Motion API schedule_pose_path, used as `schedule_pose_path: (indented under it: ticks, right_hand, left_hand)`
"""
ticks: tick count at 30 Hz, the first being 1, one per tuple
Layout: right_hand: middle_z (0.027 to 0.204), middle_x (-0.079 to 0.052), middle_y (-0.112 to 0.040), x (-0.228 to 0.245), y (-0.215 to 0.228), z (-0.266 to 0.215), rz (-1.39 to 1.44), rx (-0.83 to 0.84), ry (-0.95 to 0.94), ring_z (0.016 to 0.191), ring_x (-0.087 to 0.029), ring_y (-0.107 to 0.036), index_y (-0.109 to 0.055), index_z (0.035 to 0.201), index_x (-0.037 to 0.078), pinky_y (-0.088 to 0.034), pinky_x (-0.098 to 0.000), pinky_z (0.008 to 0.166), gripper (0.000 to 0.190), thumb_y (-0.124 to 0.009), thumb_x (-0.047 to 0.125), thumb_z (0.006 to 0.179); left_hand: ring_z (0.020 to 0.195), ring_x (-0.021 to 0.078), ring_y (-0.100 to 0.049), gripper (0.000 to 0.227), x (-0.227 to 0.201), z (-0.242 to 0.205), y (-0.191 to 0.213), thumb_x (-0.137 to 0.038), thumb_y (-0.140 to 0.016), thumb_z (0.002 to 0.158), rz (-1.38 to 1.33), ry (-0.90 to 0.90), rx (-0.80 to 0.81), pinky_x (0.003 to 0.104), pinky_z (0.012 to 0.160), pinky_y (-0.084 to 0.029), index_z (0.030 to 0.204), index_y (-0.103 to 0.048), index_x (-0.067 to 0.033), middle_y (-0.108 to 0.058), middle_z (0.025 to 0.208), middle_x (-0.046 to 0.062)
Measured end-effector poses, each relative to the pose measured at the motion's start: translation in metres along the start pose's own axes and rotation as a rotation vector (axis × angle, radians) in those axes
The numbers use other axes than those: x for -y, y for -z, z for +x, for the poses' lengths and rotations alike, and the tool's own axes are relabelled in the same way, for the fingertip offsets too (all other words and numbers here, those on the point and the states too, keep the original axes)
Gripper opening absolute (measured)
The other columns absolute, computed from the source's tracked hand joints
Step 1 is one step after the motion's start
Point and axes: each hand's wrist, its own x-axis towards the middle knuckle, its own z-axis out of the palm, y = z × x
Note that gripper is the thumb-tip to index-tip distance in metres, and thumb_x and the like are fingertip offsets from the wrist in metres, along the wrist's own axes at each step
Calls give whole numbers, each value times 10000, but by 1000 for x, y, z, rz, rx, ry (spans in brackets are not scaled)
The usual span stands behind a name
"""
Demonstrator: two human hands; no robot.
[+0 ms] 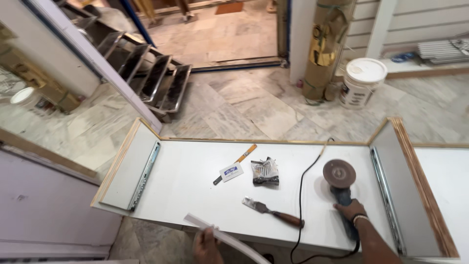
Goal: The person uses an angle grinder to sand the edges of a long, thin white wooden strip. They hold the strip with one hand and the tool with the other, moving the grinder along the length of the wood. The person periodically stops to inspect the sanded surface and then resumes sanding.
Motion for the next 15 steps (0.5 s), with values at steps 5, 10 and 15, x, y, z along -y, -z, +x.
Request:
schedule_pose_path:
  ticks: [5,10,15]
  right_hand:
    - [944,-252,-779,20,23,2,261,240,-144,800,-376,-748,-716,1119,-99,-602,-469,724,717,-874,442,676]
    - [830,-202,-736,6,11,-42,734,327,-131,627,-313,-694,-694,1086,-84,-588,-444,562,573,-857,319,714]
    - [814,-162,-760,-42,-12,-102,916,274,3,680,-218,-750,-707,1038,-63,-585,-362,581,532,-667,452,910]
  left_hand:
    - [724,215,-717,381,23,-21,42,-349,-686,893,158,61,-41,389,690,-618,982,-652,20,-731,821,171]
    - [622,207,-669,401,22,-51,50,-376,-715,853,307,126,-93,401,600,-575,935,-686,16,-741,744,127]
    - [600,106,-404,458,-10,-87,19,-395,-691,1001,258,-37,-5,298,530,-366,828,-639,27,-466,674,21]
